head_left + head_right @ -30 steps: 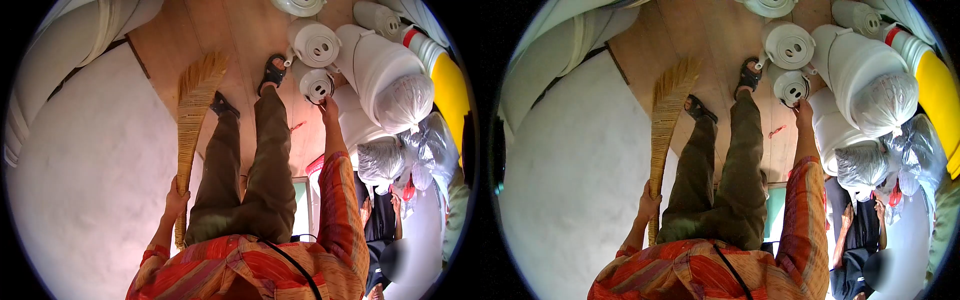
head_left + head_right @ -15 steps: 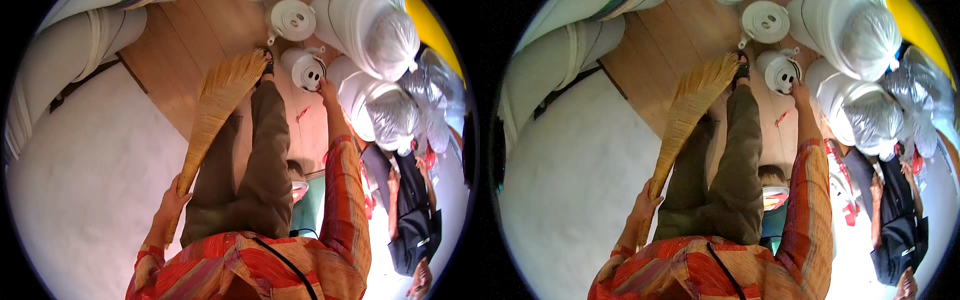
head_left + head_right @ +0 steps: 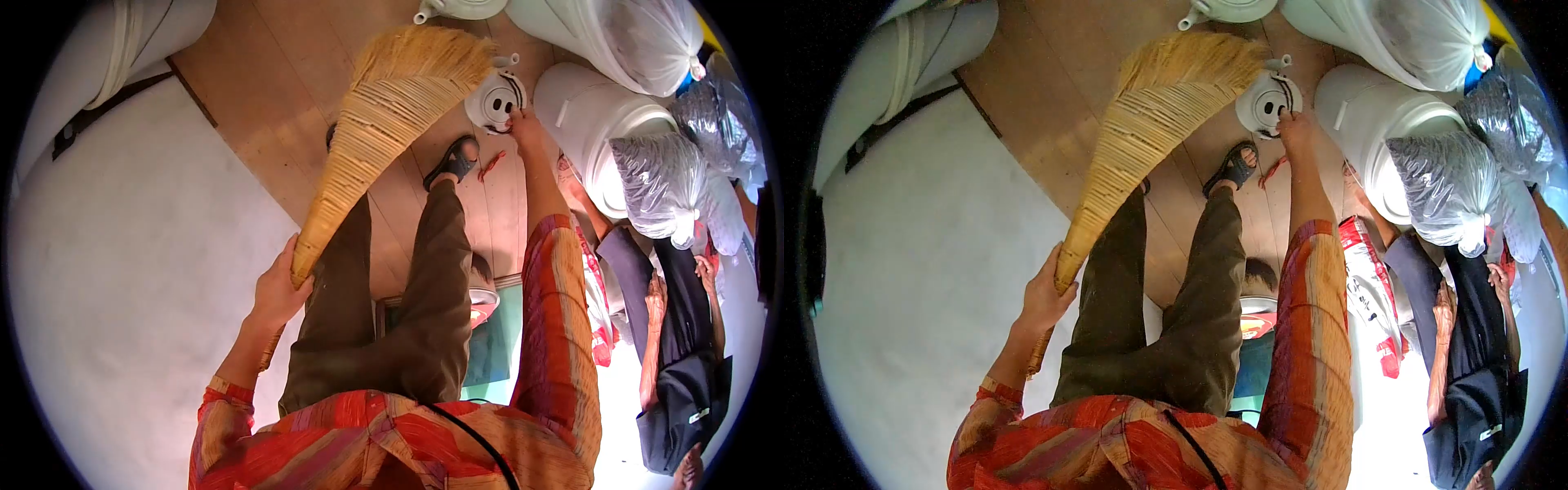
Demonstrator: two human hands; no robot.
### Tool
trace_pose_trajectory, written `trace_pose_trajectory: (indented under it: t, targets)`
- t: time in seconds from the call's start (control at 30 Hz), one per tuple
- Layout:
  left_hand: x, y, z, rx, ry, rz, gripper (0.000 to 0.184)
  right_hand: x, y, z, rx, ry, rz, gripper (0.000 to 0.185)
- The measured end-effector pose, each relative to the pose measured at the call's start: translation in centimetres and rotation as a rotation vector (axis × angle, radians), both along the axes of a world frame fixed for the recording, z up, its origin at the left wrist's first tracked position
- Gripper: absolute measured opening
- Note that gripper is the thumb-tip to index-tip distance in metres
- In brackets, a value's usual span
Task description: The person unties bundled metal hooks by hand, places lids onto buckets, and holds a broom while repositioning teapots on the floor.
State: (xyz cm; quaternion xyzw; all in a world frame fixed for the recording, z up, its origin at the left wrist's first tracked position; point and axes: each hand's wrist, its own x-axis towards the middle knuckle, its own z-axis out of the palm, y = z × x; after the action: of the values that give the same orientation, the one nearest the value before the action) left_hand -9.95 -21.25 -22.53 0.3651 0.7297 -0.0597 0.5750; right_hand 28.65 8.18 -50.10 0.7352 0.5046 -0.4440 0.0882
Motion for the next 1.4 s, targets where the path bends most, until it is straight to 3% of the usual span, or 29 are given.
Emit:
trace_pose_trajectory:
  t: [0.07,0.13,0.27,0.53,0.6,0.67,0.73,0.83,0.97,1.2,1.3,1.37,1.4]
  targets:
    - [2.5,3.0,0.8,-0.085,0.037,-0.088,0.074,0.8,-0.8,-0.3,-0.009,0.167,-0.112,0.037]
    - [4.7,3.7,1.3,-0.170,0.067,-0.176,0.075,0.4,-0.6,-0.4,-0.006,0.168,-0.124,0.035]
    - [6.7,0.4,5.3,-0.187,0.222,-0.282,0.076,1.1,-1.1,-1.0,-0.002,0.187,-0.105,0.030]
    - [6.0,-6.3,10.8,-0.344,0.152,-0.358,0.076,2.4,-1.9,-4.3,0.159,0.259,-0.081,0.027]
    - [5.9,-6.8,11.5,-0.225,0.242,-0.110,0.078,1.1,-1.3,-2.5,0.039,0.161,-0.175,0.025]
    - [5.3,-5.0,10.3,-0.100,0.260,-0.058,0.079,0.2,-1.5,-2.9,-0.022,0.311,-0.322,0.022]
    - [4.8,-1.9,7.8,0.017,0.223,0.054,0.078,-1.7,-0.4,-0.5,-0.175,0.403,-0.708,0.020]
    - [5.0,2.6,4.9,0.011,0.195,-0.036,0.076,-3.0,-0.4,-0.9,-0.199,0.502,-0.816,0.019]
    - [4.4,1.2,3.7,-0.101,0.259,-0.174,0.075,-4.6,-0.2,-1.4,-0.185,0.469,-0.934,0.020]
    - [-0.8,-7.0,8.1,-0.227,0.328,-0.332,0.076,-4.1,-0.8,-3.3,-0.133,0.597,-1.249,0.011]
    - [0.6,-7.9,9.0,-0.181,0.209,0.129,0.077,-3.5,-1.0,-4.4,-0.065,0.774,-1.448,0.017]
    - [2.2,-6.8,9.1,-0.295,0.132,0.343,0.076,-3.9,0.2,-5.0,-0.033,0.796,-2.070,0.016]
    - [2.9,-6.3,9.0,-0.357,0.100,0.436,0.075,-3.6,0.5,-5.6,-0.035,0.800,-2.065,0.016]
